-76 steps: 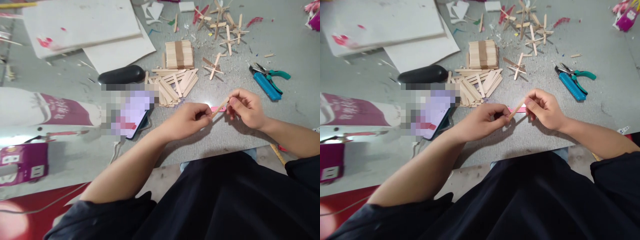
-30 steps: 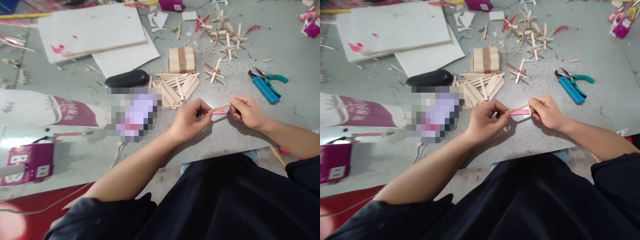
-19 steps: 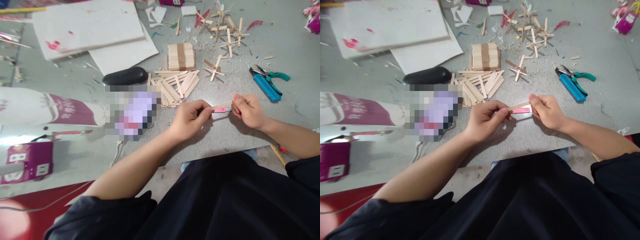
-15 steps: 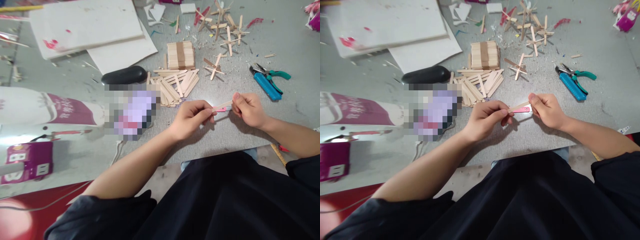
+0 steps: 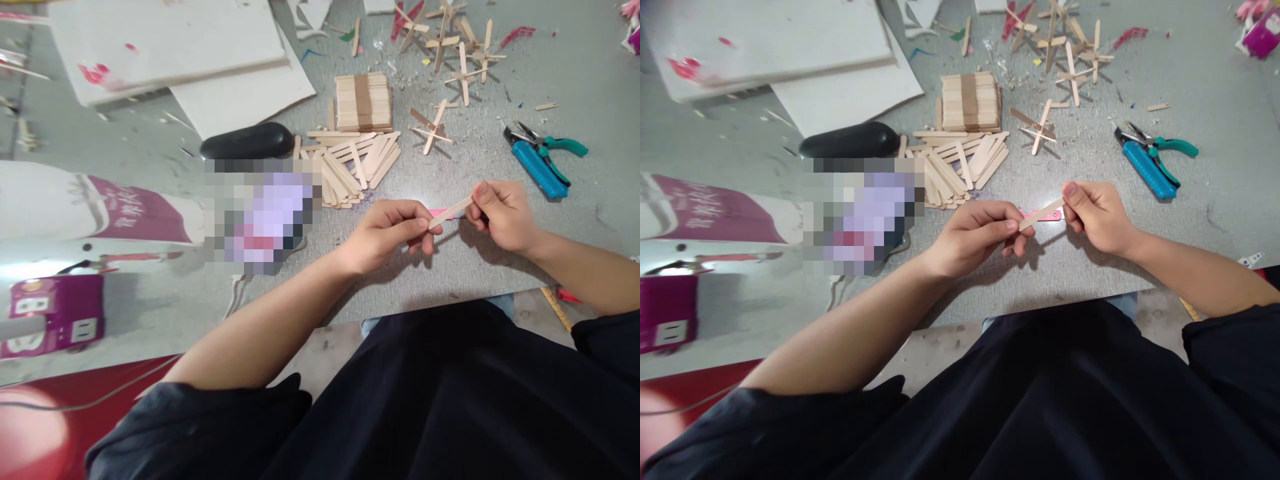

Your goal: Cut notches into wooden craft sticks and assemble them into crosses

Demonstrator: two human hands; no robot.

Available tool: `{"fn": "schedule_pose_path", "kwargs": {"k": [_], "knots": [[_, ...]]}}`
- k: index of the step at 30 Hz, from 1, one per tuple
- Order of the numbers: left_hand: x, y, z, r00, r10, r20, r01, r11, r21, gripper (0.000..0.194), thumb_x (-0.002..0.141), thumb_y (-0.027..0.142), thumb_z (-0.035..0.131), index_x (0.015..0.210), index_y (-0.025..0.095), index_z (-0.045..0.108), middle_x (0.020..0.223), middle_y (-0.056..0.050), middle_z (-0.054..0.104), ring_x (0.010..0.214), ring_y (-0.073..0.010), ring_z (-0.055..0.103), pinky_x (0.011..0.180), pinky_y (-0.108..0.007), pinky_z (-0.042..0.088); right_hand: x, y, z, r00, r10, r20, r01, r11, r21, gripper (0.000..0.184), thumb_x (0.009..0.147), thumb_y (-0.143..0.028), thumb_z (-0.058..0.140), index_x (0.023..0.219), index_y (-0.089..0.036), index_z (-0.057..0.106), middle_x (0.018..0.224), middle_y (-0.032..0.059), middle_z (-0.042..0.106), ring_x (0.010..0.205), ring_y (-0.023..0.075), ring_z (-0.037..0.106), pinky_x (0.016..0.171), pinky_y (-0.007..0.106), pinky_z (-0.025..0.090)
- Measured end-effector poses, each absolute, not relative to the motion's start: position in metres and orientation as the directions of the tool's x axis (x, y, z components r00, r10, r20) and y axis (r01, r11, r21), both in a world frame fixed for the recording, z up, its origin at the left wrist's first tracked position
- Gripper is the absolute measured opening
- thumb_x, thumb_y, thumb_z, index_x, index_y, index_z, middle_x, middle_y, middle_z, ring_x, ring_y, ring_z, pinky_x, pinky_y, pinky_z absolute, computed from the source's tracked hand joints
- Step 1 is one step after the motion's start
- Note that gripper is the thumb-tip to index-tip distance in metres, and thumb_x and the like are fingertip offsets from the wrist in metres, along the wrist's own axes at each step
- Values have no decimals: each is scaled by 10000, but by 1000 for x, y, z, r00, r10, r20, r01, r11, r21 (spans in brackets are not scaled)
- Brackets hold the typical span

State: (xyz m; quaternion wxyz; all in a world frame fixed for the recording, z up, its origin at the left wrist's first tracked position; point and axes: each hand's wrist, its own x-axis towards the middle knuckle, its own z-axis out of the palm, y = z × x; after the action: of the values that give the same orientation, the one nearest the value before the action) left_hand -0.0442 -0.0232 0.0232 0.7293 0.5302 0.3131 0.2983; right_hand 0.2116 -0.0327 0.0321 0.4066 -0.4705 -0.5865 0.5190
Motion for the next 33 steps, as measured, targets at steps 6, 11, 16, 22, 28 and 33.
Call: {"fn": "schedule_pose_path", "kwargs": {"k": [6,11,16,22,28,33], "knots": [[-45,-22,20,615,781,-106,-71,189,979,511,1007,698,938,956,200,841,741,-60,820,584,-138,623,547,-297,517,211,-31,31,-207,978,-3,86,15,-996,820,1012,-986,762,645,-270,607,552,-20,551,504,128,458,524,345,342],[-43,-21,18,552,832,-60,-32,92,995,489,1068,666,879,932,203,803,766,-61,833,622,-136,648,604,-300,564,209,-29,30,-47,994,97,37,99,-994,741,936,-941,896,753,-292,589,591,-59,512,497,123,427,508,348,325],[-47,-15,10,504,863,-26,80,-17,997,332,1124,503,762,971,211,808,781,-52,830,643,-140,657,625,-305,554,212,-23,29,-6,996,92,74,93,-993,655,920,-857,952,870,-313,590,665,-48,607,516,134,493,511,351,399],[-71,15,2,83,984,159,811,-159,563,203,1084,389,711,1088,223,827,1019,-135,861,995,-331,787,1011,-537,622,219,-15,23,15,999,34,114,32,-993,524,888,-657,1017,866,-316,620,673,-22,670,564,170,609,549,368,517],[-68,28,12,77,997,-11,953,-71,296,432,1142,454,582,1346,150,810,1515,-292,733,1458,-533,678,1238,-657,525,220,-13,12,-52,998,-33,149,-25,-988,415,854,-523,1001,897,-281,666,686,-24,710,598,156,655,587,331,568],[-64,26,13,111,994,10,958,-110,264,398,1153,425,565,1321,167,817,1505,-272,758,1444,-509,665,1249,-659,490,216,-10,5,-24,999,-21,173,-17,-985,455,804,-560,1001,874,-273,655,663,-39,676,566,151,637,544,305,529]]}}
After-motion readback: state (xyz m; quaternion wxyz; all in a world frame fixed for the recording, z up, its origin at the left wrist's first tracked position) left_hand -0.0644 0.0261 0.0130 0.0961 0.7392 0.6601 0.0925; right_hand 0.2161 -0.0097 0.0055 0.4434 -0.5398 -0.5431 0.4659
